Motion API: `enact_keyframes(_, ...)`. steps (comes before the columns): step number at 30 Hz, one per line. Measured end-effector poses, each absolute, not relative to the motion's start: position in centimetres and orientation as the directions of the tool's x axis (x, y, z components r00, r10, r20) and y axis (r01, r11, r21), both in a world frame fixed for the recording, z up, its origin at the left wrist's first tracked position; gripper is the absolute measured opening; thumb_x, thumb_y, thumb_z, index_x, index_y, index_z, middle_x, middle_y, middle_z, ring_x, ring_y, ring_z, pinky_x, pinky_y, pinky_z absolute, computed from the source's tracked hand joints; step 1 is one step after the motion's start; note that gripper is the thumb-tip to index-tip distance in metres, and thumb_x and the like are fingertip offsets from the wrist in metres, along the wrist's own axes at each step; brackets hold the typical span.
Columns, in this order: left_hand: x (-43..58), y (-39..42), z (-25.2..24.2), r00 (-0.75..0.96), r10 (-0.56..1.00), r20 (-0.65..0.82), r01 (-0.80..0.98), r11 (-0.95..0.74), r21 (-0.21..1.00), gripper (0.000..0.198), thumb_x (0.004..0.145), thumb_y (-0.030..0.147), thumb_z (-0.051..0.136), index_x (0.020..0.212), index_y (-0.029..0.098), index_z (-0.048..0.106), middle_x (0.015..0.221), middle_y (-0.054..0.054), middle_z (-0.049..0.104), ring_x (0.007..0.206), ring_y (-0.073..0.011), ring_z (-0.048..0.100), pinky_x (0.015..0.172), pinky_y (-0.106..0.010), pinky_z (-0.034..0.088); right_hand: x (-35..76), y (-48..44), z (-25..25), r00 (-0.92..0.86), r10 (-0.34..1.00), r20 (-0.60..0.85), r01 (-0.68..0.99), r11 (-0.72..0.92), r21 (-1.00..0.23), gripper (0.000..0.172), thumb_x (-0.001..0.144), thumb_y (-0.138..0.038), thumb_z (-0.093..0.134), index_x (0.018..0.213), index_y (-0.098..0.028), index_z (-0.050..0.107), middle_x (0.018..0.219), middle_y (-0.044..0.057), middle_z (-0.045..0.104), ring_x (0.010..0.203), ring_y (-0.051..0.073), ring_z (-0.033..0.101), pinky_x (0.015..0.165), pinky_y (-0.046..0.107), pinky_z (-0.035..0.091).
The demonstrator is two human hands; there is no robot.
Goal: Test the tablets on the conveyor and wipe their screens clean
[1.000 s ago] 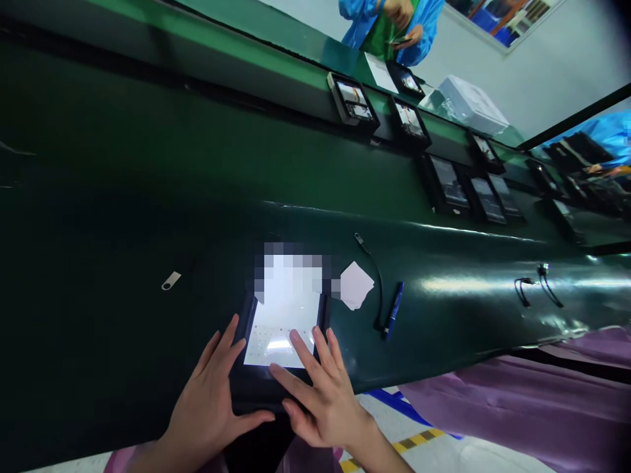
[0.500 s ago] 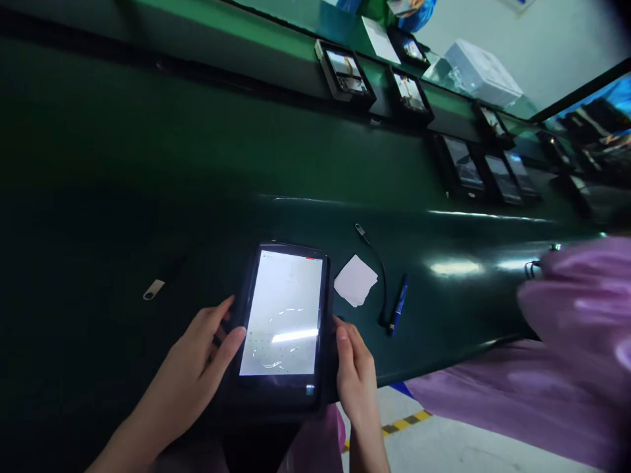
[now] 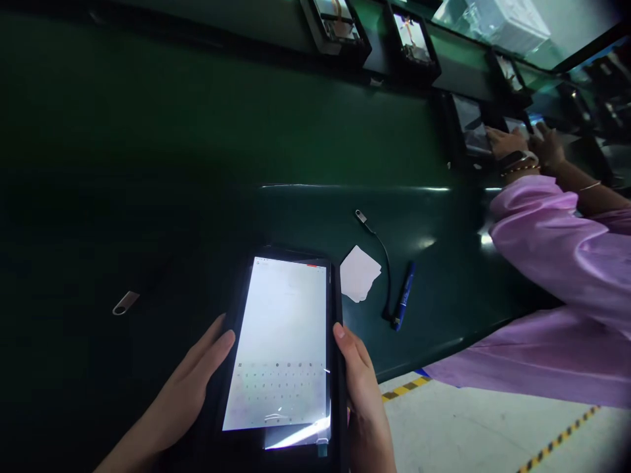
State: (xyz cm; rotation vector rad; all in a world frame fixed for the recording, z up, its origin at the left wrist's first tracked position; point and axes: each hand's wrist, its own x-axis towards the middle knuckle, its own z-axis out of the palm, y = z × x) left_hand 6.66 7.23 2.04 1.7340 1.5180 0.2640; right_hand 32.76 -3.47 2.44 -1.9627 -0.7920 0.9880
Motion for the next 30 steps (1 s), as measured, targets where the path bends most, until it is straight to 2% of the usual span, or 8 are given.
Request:
enact_keyframes(5, 7.8, 8.0, 4.3, 0.187, 0.608, -0.772, 0.384, 0.678, 0.627, 0.057, 0.090, 0.060, 0.058, 0.144, 0.040, 0.051, 0.129, -0.003, 0.070, 0.105, -0.0364, 0.072, 0.072, -0.049, 0.068, 33.3, -2.6, 6.5, 0.551, 0.821, -0.151, 0.372, -0.404, -0.836, 0.041, 0.104, -0.047, 0.041, 0.140, -0.032, 0.056, 0.125, 0.006, 0.068, 0.116, 0.026, 0.066, 0.092, 0.043, 0.060)
enact_keyframes(8, 9.2, 8.8, 7.1, 0.163, 0.448, -0.879, 0.129, 0.874, 0.469, 0.075, 0.085, 0.063, 0.063, 0.151, 0.034, 0.042, 0.120, -0.005, 0.074, 0.107, -0.0379, 0.071, 0.080, -0.054, 0.065, 32.1, -3.7, 9.5, 0.302, 0.953, 0.032, 0.657, -0.184, -0.731, 0.043, 0.105, -0.051, 0.031, 0.138, -0.043, 0.057, 0.154, 0.001, 0.046, 0.144, 0.035, 0.042, 0.109, 0.056, 0.049)
enact_keyframes(10, 9.9, 9.3, 8.6, 0.104, 0.428, -0.898, 0.096, 0.894, 0.438, 0.079, 0.084, 0.060, 0.065, 0.152, 0.030, 0.040, 0.129, -0.006, 0.070, 0.119, -0.0386, 0.065, 0.089, -0.054, 0.062, 31.0, -4.4, 11.1, 0.100, 0.994, 0.049, 0.782, -0.048, -0.621, 0.045, 0.103, -0.057, 0.029, 0.135, -0.047, 0.059, 0.163, -0.006, 0.032, 0.154, 0.039, 0.021, 0.115, 0.062, 0.041)
enact_keyframes(12, 10.2, 9.7, 9.5, 0.074, 0.413, -0.908, 0.134, 0.898, 0.419, 0.083, 0.082, 0.056, 0.068, 0.153, 0.030, 0.037, 0.142, -0.008, 0.061, 0.126, -0.0390, 0.059, 0.099, -0.055, 0.056, 30.1, -4.6, 12.1, -0.028, 0.998, 0.055, 0.861, 0.052, -0.505, 0.039, 0.100, -0.055, 0.045, 0.135, -0.049, 0.059, 0.165, -0.010, 0.028, 0.155, 0.040, 0.013, 0.117, 0.063, 0.039)
enact_keyframes(15, 10.3, 10.1, 9.9, 0.120, 0.363, -0.924, 0.141, 0.915, 0.377, 0.085, 0.081, 0.052, 0.070, 0.155, 0.030, 0.034, 0.150, -0.009, 0.054, 0.138, -0.0378, 0.048, 0.108, -0.053, 0.050, 29.7, -4.1, 12.6, -0.164, 0.983, 0.086, 0.899, 0.185, -0.398, 0.042, 0.094, -0.044, 0.065, 0.135, -0.048, 0.060, 0.166, -0.008, 0.024, 0.155, 0.039, 0.011, 0.121, 0.062, 0.031)
enact_keyframes(19, 10.2, 10.2, 9.6, 0.163, 0.384, -0.909, 0.114, 0.908, 0.404, 0.089, 0.079, 0.053, 0.072, 0.156, 0.029, 0.032, 0.160, -0.005, 0.039, 0.151, -0.0347, 0.022, 0.113, -0.047, 0.046, 30.0, -3.4, 13.0, -0.184, 0.979, 0.090, 0.876, 0.205, -0.437, 0.039, 0.099, -0.056, 0.049, 0.133, -0.043, 0.063, 0.168, -0.006, 0.020, 0.155, 0.035, 0.018, 0.124, 0.057, 0.024)
enact_keyframes(24, 10.0, 10.0, 9.3, 0.253, 0.357, -0.899, 0.020, 0.927, 0.374, 0.097, 0.080, 0.052, 0.073, 0.159, 0.027, 0.022, 0.147, -0.012, 0.056, 0.120, -0.0354, 0.065, 0.084, -0.038, 0.064, 29.9, -3.7, 13.9, 0.086, 0.994, 0.060, 0.812, -0.036, -0.583, 0.051, 0.101, -0.062, 0.029, 0.116, -0.039, 0.072, 0.166, -0.011, 0.026, 0.156, 0.033, 0.014, 0.124, 0.053, 0.028)
enact_keyframes(30, 9.8, 9.9, 9.1, 0.236, 0.381, -0.894, 0.029, 0.917, 0.398, 0.096, 0.081, 0.053, 0.073, 0.159, 0.027, 0.023, 0.137, -0.010, 0.065, 0.104, -0.0296, 0.074, 0.073, -0.029, 0.064, 29.7, -3.7, 13.9, 0.298, 0.954, -0.008, 0.643, -0.208, -0.737, 0.043, 0.105, -0.055, 0.030, 0.116, -0.036, 0.067, 0.163, -0.009, 0.032, 0.157, 0.034, 0.013, 0.121, 0.059, 0.032)
